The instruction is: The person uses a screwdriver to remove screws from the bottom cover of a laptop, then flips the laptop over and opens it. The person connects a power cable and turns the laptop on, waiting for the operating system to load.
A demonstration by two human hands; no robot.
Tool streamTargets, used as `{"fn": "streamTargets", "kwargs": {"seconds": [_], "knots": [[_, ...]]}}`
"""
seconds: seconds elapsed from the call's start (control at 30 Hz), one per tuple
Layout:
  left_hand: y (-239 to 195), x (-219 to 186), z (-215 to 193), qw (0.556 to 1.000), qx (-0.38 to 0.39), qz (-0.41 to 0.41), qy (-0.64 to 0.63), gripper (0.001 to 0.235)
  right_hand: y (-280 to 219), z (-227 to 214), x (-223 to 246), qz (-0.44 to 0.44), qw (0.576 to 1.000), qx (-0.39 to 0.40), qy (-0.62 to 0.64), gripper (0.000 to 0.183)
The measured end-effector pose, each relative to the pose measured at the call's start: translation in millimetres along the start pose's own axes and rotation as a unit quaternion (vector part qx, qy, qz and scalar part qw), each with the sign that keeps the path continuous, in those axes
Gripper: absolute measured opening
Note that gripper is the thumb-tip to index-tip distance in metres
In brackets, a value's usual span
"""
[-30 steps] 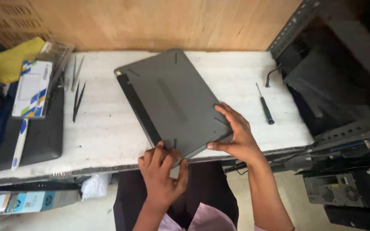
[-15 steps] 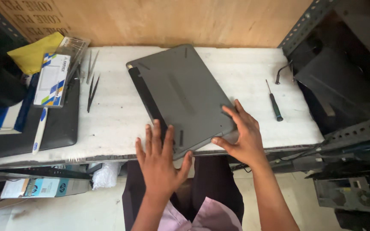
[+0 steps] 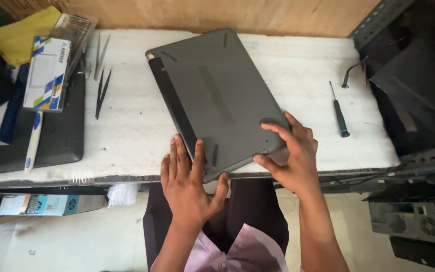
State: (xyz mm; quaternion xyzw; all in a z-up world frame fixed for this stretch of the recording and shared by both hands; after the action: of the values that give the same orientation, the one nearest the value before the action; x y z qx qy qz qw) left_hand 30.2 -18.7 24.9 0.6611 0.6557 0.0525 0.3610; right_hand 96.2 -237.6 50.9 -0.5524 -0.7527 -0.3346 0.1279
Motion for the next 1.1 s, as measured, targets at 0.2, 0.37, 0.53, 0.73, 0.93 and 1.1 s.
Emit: {"fn": "streamTargets", "kwargs": {"seconds": [0.2,0.37,0.53,0.73,0.93,1.1], "knots": [[-1,5,1,1.000,0.003,0.023,0.014,0.075,3,-10,-1,-0.027,0.998,0.025,0.048,0.075],[-1,7,2,0.999,-0.002,0.029,0.025,0.074,5,-12,-3,-0.013,0.998,0.023,0.056,0.076],[-4,3,6,1.000,-0.021,0.004,0.015,0.072,4,-7,-7,0.016,0.997,0.004,0.078,0.072],[-5,3,2,1.000,-0.011,0.001,-0.009,0.067,2,-8,-6,-0.004,0.996,-0.001,0.086,0.072],[-5,3,-4,0.999,-0.006,-0.022,-0.044,0.059,0,-9,-11,0.000,0.996,0.016,0.088,0.067],[1,-6,-5,0.997,-0.035,-0.043,-0.051,0.058,2,-5,-11,0.025,0.994,-0.004,0.103,0.067]]}}
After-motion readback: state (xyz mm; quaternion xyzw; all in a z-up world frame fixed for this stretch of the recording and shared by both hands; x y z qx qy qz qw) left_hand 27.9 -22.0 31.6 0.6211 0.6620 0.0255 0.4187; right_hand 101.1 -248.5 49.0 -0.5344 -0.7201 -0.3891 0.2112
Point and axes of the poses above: each hand's wrist, its own y-axis towards the middle knuckle, its own z-axis out of the palm, x = y × z, the point moved 4 cm from there along y, towards the middle knuckle, and after that the axes turned 4 degrees about y, right-handed, at the moved point
